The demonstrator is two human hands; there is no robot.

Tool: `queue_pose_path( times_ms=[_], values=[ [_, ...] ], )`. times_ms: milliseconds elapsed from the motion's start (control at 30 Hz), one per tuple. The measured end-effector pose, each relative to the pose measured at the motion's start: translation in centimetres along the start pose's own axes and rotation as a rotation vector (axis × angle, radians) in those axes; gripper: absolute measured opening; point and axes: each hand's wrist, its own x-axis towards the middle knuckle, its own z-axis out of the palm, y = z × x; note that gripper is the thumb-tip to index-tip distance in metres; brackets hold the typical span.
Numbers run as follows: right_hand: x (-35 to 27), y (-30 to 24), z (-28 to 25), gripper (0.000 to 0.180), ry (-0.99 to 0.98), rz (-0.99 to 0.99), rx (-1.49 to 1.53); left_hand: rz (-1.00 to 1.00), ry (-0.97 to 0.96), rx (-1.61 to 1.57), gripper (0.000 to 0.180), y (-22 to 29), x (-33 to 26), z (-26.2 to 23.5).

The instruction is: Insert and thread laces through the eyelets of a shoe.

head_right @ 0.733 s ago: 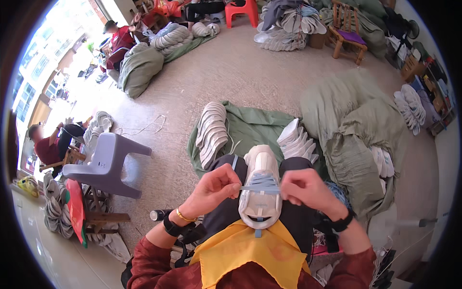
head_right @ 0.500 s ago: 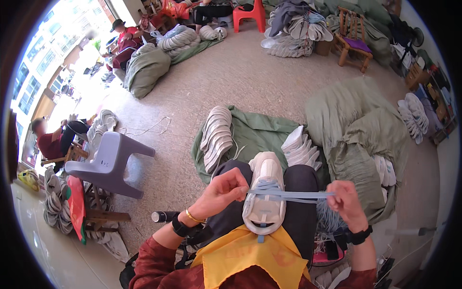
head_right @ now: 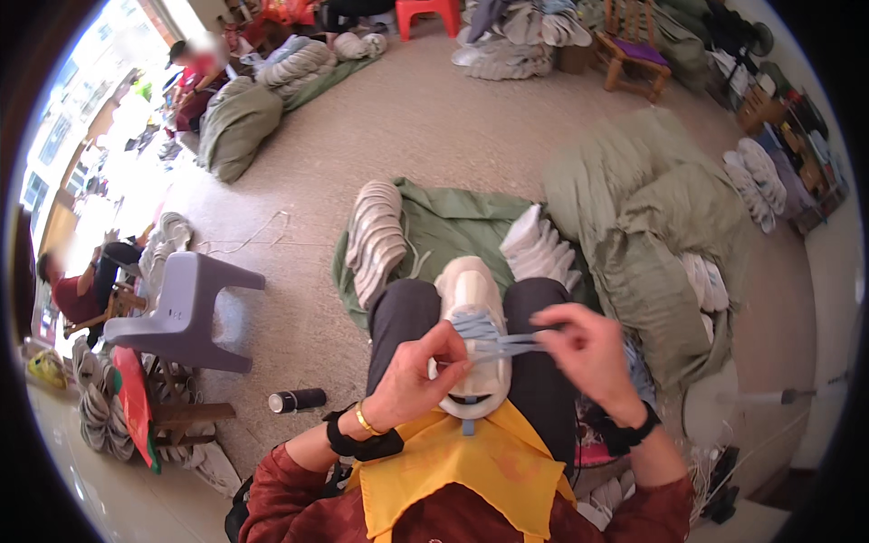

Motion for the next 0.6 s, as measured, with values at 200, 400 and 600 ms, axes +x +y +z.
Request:
queue_pose_path(
  times_ms=[200,400,600],
  values=[
    [0.1,-1.0,5.4,0.026,-0.320,-0.057,0.312,0.070,0.011,0.035,0.020,0.7,-0.9,0.4],
    [0.3,-2.0,5.2,0.011,-0.269,-0.244,-0.037,0.126,0.063,0.094,0.021,-0.3,-1.1,0.5],
    [0.9,-2.1,5.1,0.009,-0.136,-0.242,-0.208,0.211,0.151,0.414,0.022,-0.8,-0.8,0.0]
  ],
)
